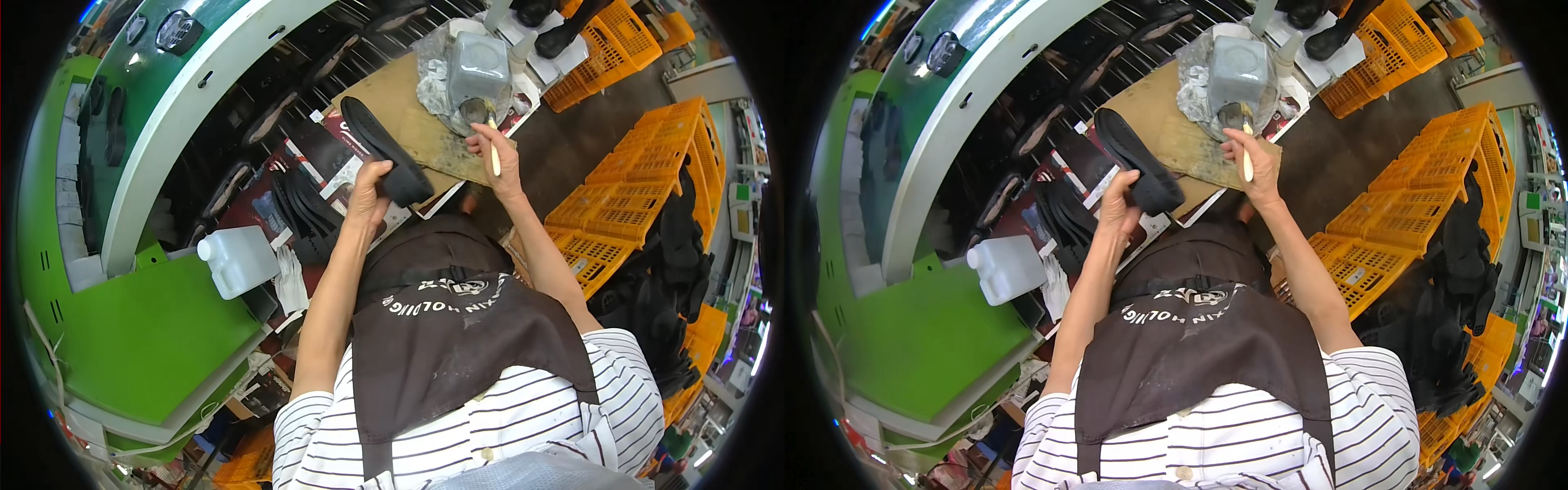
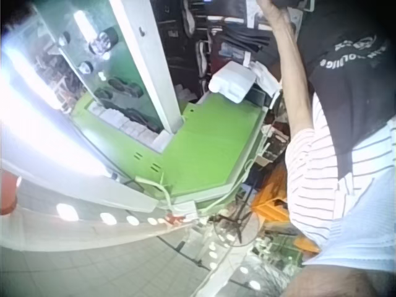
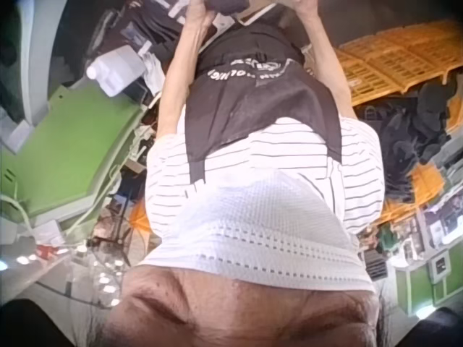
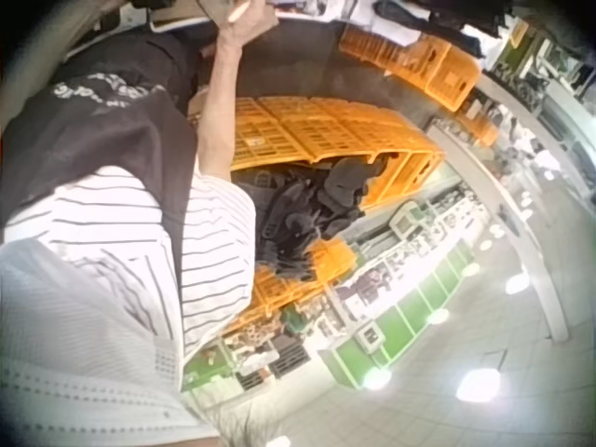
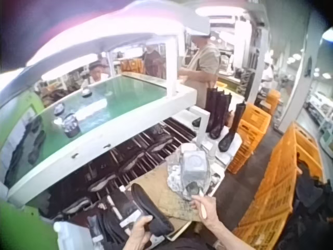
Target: The recorder applies a liquid adhesive using a brush to the bottom of shoe soles and then places them onto a moving conveyor belt.
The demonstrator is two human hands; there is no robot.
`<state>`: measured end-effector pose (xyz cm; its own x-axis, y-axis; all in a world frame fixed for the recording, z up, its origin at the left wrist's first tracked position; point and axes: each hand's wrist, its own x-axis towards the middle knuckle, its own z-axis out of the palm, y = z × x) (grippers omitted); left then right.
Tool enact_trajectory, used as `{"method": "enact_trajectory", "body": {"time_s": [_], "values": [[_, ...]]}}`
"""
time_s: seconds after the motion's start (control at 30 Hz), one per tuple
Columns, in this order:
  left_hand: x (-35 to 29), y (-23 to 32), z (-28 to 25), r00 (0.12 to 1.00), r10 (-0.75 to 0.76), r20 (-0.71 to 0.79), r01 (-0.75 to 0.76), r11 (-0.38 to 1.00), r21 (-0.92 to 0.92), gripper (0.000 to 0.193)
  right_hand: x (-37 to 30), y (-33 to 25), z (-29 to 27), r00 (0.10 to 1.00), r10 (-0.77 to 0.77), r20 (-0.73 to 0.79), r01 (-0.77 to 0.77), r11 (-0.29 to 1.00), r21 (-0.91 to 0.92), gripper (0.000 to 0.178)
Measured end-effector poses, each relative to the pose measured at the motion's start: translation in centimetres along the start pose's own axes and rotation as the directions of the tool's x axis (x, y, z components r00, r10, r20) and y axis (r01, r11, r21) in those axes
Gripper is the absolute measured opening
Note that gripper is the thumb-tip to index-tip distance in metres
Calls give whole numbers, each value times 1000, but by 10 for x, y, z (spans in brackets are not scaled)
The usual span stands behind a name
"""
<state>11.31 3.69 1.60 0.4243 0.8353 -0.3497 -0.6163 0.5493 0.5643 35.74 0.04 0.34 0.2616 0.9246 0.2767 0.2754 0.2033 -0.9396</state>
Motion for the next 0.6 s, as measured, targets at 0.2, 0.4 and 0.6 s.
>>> {"method": "enact_trajectory", "body": {"time_s": [0.2,0.4,0.6], "values": [[26,-13,37,988,80,132,-85,996,35,45,16,-66,15,969,-218,120,241,942,-235,35],[27,-9,80,956,182,232,-195,980,36,54,35,-120,21,961,-184,205,248,900,-358,59],[-14,50,122,865,233,445,-391,868,305,40,39,-177,5,925,-192,327,284,922,-263,55]]}}
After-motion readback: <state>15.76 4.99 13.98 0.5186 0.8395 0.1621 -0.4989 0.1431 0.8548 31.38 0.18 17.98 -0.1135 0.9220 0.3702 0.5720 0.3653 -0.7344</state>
